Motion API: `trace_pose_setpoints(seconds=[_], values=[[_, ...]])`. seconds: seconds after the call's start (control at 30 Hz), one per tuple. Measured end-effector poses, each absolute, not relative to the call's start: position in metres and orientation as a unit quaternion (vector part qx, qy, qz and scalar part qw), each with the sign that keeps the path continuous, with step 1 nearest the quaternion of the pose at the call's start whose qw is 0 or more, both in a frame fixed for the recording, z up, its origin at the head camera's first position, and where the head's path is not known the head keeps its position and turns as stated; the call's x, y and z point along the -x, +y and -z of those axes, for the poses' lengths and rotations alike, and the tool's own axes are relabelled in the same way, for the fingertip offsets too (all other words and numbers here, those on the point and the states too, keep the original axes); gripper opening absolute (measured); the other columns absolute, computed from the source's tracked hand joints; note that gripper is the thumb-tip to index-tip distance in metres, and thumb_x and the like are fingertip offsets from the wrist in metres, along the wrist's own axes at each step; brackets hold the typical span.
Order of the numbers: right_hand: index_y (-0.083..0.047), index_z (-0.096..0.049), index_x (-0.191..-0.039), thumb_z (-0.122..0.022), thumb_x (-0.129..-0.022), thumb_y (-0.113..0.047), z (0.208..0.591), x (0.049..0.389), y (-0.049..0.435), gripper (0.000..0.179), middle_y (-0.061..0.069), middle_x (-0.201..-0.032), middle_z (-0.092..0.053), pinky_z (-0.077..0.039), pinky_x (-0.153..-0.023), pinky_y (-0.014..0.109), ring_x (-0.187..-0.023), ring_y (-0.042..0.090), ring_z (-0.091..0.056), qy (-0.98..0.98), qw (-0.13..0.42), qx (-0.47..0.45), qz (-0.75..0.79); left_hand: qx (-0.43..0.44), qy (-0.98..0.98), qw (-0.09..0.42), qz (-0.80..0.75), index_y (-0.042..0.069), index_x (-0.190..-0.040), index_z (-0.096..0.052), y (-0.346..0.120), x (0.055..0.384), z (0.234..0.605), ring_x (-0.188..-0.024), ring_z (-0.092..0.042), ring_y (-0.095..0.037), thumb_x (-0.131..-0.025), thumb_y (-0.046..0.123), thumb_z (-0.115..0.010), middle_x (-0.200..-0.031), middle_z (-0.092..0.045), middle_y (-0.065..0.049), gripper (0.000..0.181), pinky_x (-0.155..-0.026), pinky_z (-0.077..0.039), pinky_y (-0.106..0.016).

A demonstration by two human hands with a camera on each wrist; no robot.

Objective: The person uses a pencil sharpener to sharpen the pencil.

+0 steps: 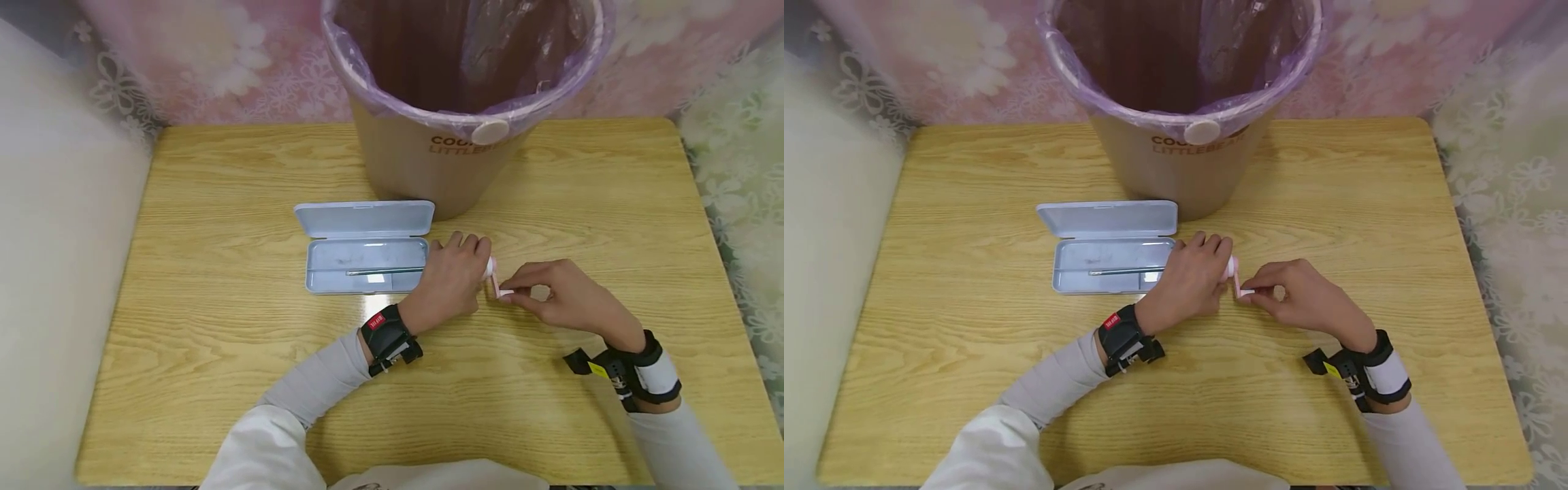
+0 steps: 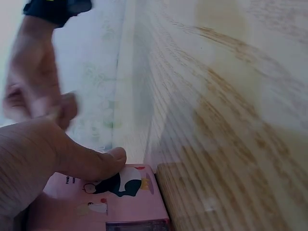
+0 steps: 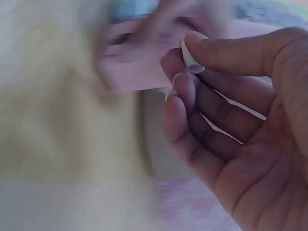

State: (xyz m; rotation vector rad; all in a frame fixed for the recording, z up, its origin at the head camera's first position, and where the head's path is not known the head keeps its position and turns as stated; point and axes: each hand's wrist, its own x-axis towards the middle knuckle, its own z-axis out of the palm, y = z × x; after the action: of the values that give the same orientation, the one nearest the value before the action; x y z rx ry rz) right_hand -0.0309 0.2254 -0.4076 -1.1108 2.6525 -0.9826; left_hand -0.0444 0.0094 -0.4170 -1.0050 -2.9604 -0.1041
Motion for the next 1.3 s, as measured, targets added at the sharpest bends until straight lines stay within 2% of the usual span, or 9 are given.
trace_pose_setpoints(seconds=[0.13, 0.23, 0.4, 0.5, 0.73, 0.9, 1.0, 1.13, 1.3], values=[[-0.014, -0.08, -0.101, -0.081, -0.077, 0.005, 0.384, 0.044, 0.224, 0.03, -0.005, -0.09, -0.076, -0.042, -0.06, 0.013, -0.068, -0.003, -0.058, 0.868, -0.008, 0.376, 0.324, 0.322, -0.946, 0.012, 0.034, 0.015, -0.108, -0.055, 0.009, 0.045, 0.416, -0.089, -0.058, -0.015, -0.076, 0.03, -0.076, -0.101, -0.064, 0.002, 0.042, -0.062, -0.046, -0.033], [-0.013, -0.081, -0.101, -0.081, -0.08, 0.002, 0.378, 0.063, 0.222, 0.026, -0.003, -0.091, -0.077, -0.043, -0.062, 0.014, -0.07, 0.001, -0.061, 0.879, -0.025, 0.368, 0.302, 0.321, -0.946, 0.005, 0.036, 0.014, -0.111, -0.056, 0.01, 0.045, 0.415, -0.091, -0.059, -0.015, -0.076, 0.031, -0.077, -0.103, -0.064, 0.002, 0.044, -0.063, -0.046, -0.033], [-0.009, -0.08, -0.104, -0.075, -0.09, -0.004, 0.394, 0.094, 0.219, 0.016, 0.002, -0.094, -0.078, -0.046, -0.06, 0.022, -0.068, 0.006, -0.061, 0.898, 0.022, 0.356, 0.255, 0.321, -0.946, -0.006, 0.035, 0.013, -0.123, -0.056, 0.011, 0.044, 0.417, -0.096, -0.06, -0.016, -0.076, 0.032, -0.077, -0.111, -0.066, 0.002, 0.055, -0.065, -0.047, -0.035], [-0.007, -0.08, -0.104, -0.072, -0.092, -0.004, 0.41, 0.101, 0.218, 0.015, 0.004, -0.094, -0.077, -0.047, -0.059, 0.025, -0.066, 0.006, -0.059, 0.901, 0.058, 0.355, 0.242, 0.322, -0.946, 0.002, 0.028, 0.013, -0.121, -0.056, 0.011, 0.043, 0.418, -0.094, -0.06, -0.015, -0.077, 0.031, -0.076, -0.109, -0.065, 0.003, 0.051, -0.065, -0.047, -0.035], [-0.011, -0.079, -0.089, -0.073, -0.089, 0.001, 0.439, 0.071, 0.217, 0.014, -0.004, -0.075, -0.066, -0.041, -0.057, 0.022, -0.06, -0.002, -0.044, 0.887, 0.079, 0.363, 0.273, 0.323, -0.946, 0.018, 0.016, 0.016, -0.108, -0.054, 0.01, 0.044, 0.419, -0.088, -0.057, -0.014, -0.081, 0.031, -0.072, -0.098, -0.061, 0.004, 0.036, -0.062, -0.045, -0.032], [-0.014, -0.081, -0.099, -0.075, -0.09, -0.006, 0.435, 0.038, 0.22, 0.014, -0.006, -0.086, -0.074, -0.046, -0.057, 0.022, -0.065, -0.006, -0.051, 0.885, 0.084, 0.349, 0.297, 0.324, -0.946, 0.016, 0.008, 0.016, -0.107, -0.054, 0.008, 0.045, 0.416, -0.086, -0.057, -0.014, -0.079, 0.032, -0.072, -0.1, -0.062, 0.004, 0.037, -0.061, -0.045, -0.031], [-0.012, -0.081, -0.102, -0.076, -0.087, -0.002, 0.42, 0.028, 0.223, 0.019, -0.006, -0.091, -0.075, -0.049, -0.059, 0.023, -0.07, -0.005, -0.056, 0.879, 0.067, 0.368, 0.297, 0.324, -0.946, 0.011, 0.015, 0.016, -0.108, -0.054, 0.008, 0.044, 0.416, -0.088, -0.058, -0.014, -0.078, 0.031, -0.073, -0.102, -0.063, 0.003, 0.038, -0.061, -0.045, -0.031], [-0.011, -0.08, -0.101, -0.079, -0.08, 0.005, 0.395, 0.032, 0.224, 0.027, -0.005, -0.091, -0.075, -0.047, -0.062, 0.016, -0.072, -0.001, -0.062, 0.869, 0.019, 0.399, 0.293, 0.326, -0.945, -0.001, 0.021, 0.015, -0.111, -0.054, 0.008, 0.045, 0.416, -0.09, -0.059, -0.015, -0.078, 0.031, -0.074, -0.104, -0.064, 0.003, 0.042, -0.062, -0.046, -0.032], [-0.01, -0.08, -0.104, -0.078, -0.083, 0.003, 0.376, 0.059, 0.222, 0.025, 0.001, -0.093, -0.077, -0.047, -0.064, 0.016, -0.073, 0.009, -0.066, 0.879, -0.019, 0.389, 0.275, 0.327, -0.945, -0.013, 0.016, 0.015, -0.12, -0.054, 0.011, 0.046, 0.416, -0.095, -0.058, -0.015, -0.078, 0.035, -0.076, -0.108, -0.064, 0.003, 0.051, -0.064, -0.047, -0.033]])
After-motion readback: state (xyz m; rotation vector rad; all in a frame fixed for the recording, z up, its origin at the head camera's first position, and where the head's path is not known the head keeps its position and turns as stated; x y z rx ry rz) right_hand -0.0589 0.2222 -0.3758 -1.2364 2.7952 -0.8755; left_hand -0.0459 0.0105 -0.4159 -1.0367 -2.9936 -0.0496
